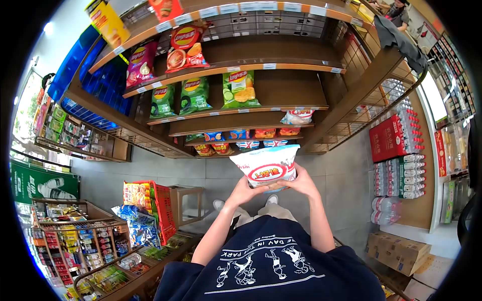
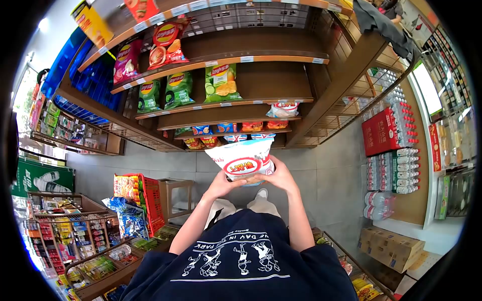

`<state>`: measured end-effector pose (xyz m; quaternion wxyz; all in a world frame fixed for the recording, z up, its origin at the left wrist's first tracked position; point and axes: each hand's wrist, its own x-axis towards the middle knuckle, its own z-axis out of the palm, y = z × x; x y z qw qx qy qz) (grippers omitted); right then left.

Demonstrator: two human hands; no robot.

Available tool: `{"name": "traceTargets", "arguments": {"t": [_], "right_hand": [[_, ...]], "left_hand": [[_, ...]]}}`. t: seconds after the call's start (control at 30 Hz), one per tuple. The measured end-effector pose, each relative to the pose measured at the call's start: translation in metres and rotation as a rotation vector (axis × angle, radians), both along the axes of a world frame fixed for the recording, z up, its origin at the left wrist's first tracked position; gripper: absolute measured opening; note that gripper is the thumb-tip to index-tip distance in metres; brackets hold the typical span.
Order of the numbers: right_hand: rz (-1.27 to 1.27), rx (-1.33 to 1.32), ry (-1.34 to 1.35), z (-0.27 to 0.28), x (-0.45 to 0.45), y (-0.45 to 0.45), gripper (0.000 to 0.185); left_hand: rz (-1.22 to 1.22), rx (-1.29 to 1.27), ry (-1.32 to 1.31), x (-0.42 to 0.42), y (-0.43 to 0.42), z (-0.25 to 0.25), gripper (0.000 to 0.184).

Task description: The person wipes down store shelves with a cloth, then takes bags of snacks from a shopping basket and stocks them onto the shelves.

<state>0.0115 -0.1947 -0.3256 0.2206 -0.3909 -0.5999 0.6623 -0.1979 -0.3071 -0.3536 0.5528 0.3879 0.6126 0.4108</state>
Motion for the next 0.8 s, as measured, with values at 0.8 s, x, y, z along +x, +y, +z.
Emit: {"name": "traceTargets", "arguments": {"t": [0.8], "right_hand": [[-0.12, 0.494, -0.13, 0.003, -0.016, 0.088, 0.063]], "left_hand": [[-0.173, 0.512, 0.359, -0.039, 0.135, -0.027, 0.047]]}}
